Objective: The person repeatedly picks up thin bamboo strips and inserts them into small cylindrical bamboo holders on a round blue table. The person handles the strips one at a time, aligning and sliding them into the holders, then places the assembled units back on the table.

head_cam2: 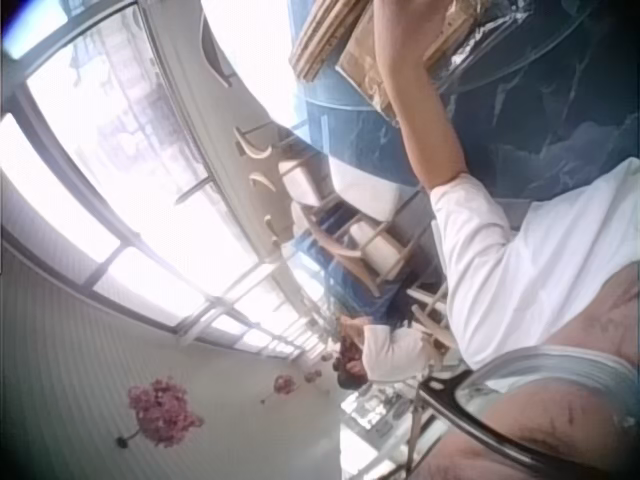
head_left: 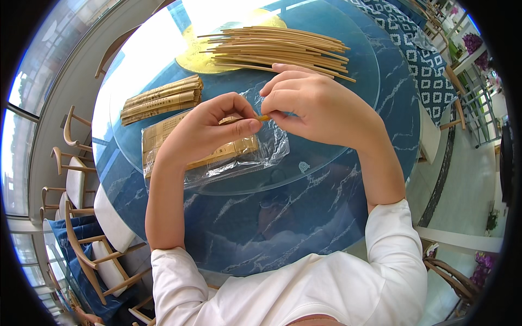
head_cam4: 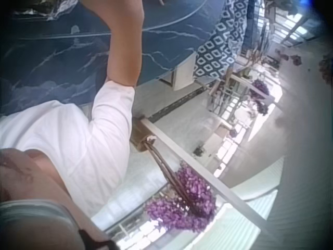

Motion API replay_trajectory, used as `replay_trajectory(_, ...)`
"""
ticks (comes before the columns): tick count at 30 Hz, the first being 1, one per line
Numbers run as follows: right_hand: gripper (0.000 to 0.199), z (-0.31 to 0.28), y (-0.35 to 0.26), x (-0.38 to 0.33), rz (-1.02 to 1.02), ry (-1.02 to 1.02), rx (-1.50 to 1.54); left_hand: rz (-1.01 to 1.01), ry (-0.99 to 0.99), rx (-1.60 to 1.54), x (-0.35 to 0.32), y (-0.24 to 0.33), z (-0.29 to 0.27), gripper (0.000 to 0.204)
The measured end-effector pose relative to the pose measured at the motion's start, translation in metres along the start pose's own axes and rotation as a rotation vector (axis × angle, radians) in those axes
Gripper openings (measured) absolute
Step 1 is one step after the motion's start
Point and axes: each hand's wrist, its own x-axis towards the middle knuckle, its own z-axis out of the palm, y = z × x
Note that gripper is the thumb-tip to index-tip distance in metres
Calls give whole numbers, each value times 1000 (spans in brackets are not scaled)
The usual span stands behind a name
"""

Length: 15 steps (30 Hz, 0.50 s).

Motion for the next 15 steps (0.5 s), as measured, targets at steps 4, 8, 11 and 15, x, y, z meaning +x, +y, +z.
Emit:
replay_trajectory(4, 2, 2, -1, 0, -30, 1, -38, 30, -3, -12, 0, -2, 0, 28)
replay_trajectory(8, 4, 2, -2, 0, -28, -27, -58, 17, -6, -5, 1, -2, 0, 28)
replay_trajectory(11, 8, 1, -2, 1, -85, -23, -125, 14, -5, -15, 0, -2, 0, 29)
replay_trajectory(15, 13, -4, -11, 2, -84, -38, -129, 26, -16, -47, -1, -2, -3, 30)
